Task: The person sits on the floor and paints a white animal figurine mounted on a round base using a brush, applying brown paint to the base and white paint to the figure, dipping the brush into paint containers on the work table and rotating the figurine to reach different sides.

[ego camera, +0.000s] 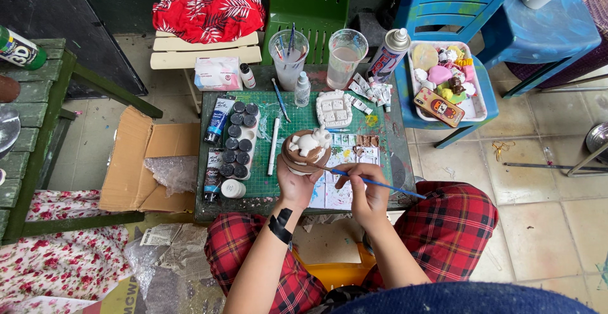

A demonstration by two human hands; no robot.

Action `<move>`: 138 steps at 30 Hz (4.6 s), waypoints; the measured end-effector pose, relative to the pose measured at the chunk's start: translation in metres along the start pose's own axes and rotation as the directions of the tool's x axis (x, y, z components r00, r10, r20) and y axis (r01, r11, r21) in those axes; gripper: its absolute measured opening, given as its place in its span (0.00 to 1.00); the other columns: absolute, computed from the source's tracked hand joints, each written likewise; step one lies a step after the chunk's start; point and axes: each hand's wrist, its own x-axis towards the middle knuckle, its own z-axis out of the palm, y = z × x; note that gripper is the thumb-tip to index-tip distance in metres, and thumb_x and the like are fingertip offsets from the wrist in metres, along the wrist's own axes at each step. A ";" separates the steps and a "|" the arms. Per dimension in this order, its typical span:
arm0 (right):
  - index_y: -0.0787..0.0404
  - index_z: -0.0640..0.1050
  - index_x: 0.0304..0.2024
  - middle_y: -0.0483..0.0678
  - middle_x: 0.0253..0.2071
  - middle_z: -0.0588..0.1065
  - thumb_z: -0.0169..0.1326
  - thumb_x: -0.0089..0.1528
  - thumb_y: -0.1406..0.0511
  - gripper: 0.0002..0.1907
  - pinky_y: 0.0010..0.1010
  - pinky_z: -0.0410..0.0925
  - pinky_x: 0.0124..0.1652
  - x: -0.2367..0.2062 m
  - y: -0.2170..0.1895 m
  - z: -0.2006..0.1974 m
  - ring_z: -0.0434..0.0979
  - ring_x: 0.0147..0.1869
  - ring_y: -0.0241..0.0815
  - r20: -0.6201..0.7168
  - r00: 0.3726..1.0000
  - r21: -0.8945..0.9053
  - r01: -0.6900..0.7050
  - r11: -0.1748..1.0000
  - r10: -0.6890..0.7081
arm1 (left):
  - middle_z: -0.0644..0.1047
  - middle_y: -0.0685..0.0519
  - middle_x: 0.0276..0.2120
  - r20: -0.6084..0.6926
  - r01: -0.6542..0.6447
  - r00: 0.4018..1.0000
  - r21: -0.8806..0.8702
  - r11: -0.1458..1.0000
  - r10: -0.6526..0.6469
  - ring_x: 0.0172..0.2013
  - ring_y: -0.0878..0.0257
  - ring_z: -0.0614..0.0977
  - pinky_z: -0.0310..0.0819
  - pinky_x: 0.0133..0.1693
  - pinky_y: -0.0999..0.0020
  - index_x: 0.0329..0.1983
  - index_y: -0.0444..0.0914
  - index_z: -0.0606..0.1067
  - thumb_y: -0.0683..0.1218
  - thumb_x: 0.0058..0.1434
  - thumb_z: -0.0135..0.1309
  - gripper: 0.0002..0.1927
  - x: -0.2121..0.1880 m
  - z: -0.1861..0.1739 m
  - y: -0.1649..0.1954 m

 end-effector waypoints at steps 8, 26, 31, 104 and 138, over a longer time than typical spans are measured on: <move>0.65 0.68 0.47 0.58 0.45 0.79 0.46 0.73 0.68 0.05 0.28 0.73 0.39 0.004 0.001 -0.007 0.80 0.37 0.39 -0.118 0.989 0.150 -0.071 0.986 0.089 | 0.78 0.51 0.47 0.004 -0.014 1.000 0.047 0.999 0.014 0.26 0.69 0.69 0.60 0.25 0.74 0.63 0.39 0.68 0.67 0.71 0.25 0.35 0.000 0.002 0.002; 0.66 0.74 0.42 0.53 0.34 0.80 0.48 0.72 0.69 0.06 0.31 0.76 0.41 0.009 -0.021 0.002 0.85 0.39 0.44 -0.067 0.952 -0.302 0.266 0.916 -0.298 | 0.77 0.47 0.57 -0.052 -0.197 0.976 0.187 0.962 0.210 0.57 0.61 0.80 0.83 0.54 0.67 0.63 0.33 0.70 0.59 0.70 0.26 0.33 0.008 -0.026 -0.012; 0.66 0.74 0.40 0.54 0.31 0.80 0.47 0.69 0.71 0.05 0.32 0.76 0.40 0.011 -0.026 -0.004 0.84 0.38 0.45 0.022 0.960 -0.294 0.272 0.916 -0.278 | 0.78 0.42 0.55 0.043 -0.318 0.944 0.369 0.873 0.326 0.56 0.52 0.81 0.78 0.57 0.51 0.62 0.30 0.72 0.54 0.74 0.30 0.29 0.002 -0.023 -0.008; 0.58 0.77 0.40 0.51 0.23 0.76 0.64 0.67 0.60 0.11 0.36 0.65 0.30 0.241 0.073 -0.029 0.78 0.26 0.48 -0.178 0.984 -0.828 -0.164 0.537 0.026 | 0.72 0.50 0.52 0.015 -0.325 0.944 0.195 0.925 0.329 0.45 0.61 0.78 0.76 0.48 0.63 0.64 0.41 0.53 0.53 0.74 0.43 0.22 0.003 -0.005 0.041; 0.67 0.71 0.45 0.57 0.39 0.80 0.48 0.70 0.73 0.03 0.29 0.75 0.43 0.015 -0.033 -0.012 0.83 0.38 0.40 0.038 0.999 -0.195 0.034 0.980 -0.027 | 0.63 0.46 0.60 0.352 -0.578 0.761 0.749 0.324 0.545 0.61 0.58 0.74 0.72 0.60 0.65 0.67 0.32 0.51 0.37 0.63 0.62 0.38 -0.006 0.005 0.006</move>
